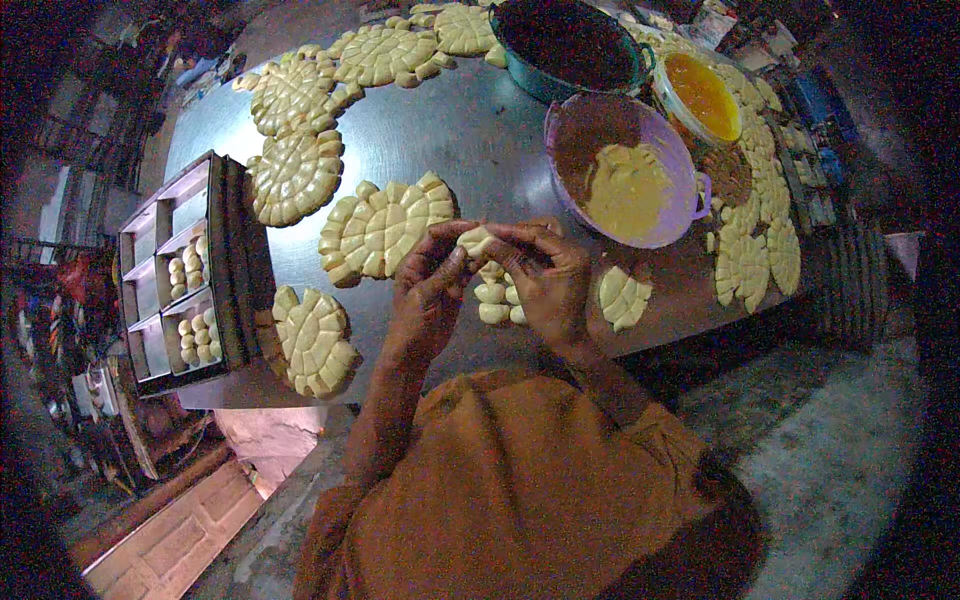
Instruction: The person shapes dough pieces by hand and places them into metal baking trays.
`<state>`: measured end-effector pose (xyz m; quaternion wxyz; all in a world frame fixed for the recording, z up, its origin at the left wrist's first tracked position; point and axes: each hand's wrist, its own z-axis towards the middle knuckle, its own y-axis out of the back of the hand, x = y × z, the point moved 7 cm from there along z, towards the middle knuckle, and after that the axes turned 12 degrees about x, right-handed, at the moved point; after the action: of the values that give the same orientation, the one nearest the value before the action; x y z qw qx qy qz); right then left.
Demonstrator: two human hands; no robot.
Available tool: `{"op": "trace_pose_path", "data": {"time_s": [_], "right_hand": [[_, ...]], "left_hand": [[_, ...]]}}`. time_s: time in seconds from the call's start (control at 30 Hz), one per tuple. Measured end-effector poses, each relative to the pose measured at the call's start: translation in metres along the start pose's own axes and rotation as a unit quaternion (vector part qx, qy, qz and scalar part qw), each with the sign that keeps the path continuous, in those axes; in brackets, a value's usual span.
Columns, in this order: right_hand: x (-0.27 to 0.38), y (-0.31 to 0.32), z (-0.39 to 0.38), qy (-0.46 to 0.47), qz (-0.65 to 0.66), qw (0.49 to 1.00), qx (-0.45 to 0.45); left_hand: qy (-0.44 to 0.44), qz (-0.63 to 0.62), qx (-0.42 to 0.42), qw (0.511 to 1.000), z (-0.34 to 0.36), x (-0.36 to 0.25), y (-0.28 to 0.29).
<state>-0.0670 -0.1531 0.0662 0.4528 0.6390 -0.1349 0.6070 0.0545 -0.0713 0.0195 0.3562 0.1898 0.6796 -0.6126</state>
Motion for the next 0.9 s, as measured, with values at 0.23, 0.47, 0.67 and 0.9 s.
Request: {"op": "trace_pose_path", "data": {"time_s": [0.23, 0.47, 0.67, 0.9], "right_hand": [[-0.007, -0.005, -0.002, -0.092, 0.126, 0.987, 0.023], [0.004, -0.003, -0.006, 0.125, -0.051, 0.985, 0.111], [0.005, -0.001, -0.011, 0.328, -0.293, 0.891, 0.116], [-0.013, 0.002, -0.005, 0.177, -0.267, 0.938, 0.132]], "left_hand": [[-0.010, 0.125, -0.096, 0.987, -0.002, 0.009, 0.002], [0.077, 0.267, -0.048, 0.959, -0.005, 0.021, 0.029], [0.101, 0.077, -0.094, 0.987, -0.007, 0.036, 0.018], [0.040, 0.319, -0.019, 0.947, -0.010, 0.023, 0.008]]}}
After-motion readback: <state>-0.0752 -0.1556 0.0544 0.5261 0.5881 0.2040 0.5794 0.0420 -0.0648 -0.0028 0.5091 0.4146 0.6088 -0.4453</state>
